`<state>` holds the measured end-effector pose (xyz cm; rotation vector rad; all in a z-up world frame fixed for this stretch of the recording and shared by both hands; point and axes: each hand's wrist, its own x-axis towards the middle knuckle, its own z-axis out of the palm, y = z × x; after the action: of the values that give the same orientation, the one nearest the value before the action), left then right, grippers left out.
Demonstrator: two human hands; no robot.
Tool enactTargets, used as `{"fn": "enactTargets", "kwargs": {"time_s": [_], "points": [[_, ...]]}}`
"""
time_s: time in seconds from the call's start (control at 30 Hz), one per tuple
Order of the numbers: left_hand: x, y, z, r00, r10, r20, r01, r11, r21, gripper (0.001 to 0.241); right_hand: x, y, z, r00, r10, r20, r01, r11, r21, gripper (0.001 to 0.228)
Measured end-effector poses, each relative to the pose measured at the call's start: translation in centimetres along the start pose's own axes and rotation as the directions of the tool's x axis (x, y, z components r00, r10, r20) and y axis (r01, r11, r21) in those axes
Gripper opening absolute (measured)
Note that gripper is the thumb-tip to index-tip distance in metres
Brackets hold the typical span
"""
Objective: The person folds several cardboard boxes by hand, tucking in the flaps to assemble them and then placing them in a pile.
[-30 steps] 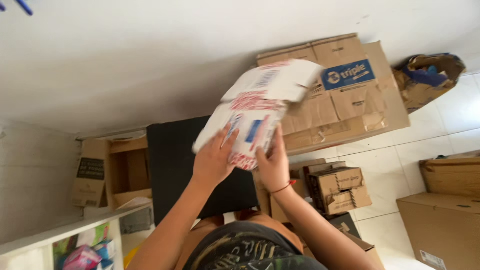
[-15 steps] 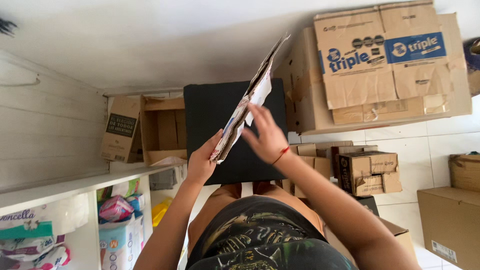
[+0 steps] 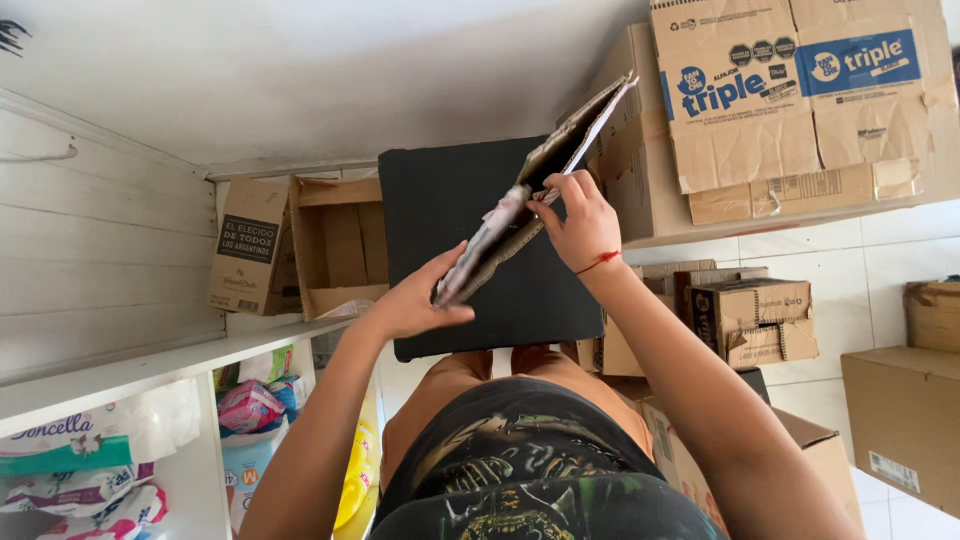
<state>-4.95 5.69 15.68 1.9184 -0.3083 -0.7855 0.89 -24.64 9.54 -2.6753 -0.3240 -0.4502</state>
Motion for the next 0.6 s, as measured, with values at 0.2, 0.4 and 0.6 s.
{"fn": "enactTargets", "kwargs": {"time_s": [0.2,0.4,0.6], "points": [[2.7,3.5,0.0,0.985,-0.152,-0.083,0.151,0.988,-0.012,0.074,0.1,-2.0,-1.3,1.0,0.007,0.03,-0.007,1.0,0.01,0.037],[4.4,5.4,1.0,0.906,-0.177,-0.385,0.341,0.845,0.413,0.051,0.3,-2.3,-4.7,0.973,-0.033,0.229,0.035,0.999,-0.002,0.034],[4.3,2.5,-2.1,0.694,-0.151,-0.704,0.476,0.83,0.29,0.043,-3.1,-0.8,-6.5,0.969,-0.138,0.204,0.164,0.98,-0.115,0.035]]}}
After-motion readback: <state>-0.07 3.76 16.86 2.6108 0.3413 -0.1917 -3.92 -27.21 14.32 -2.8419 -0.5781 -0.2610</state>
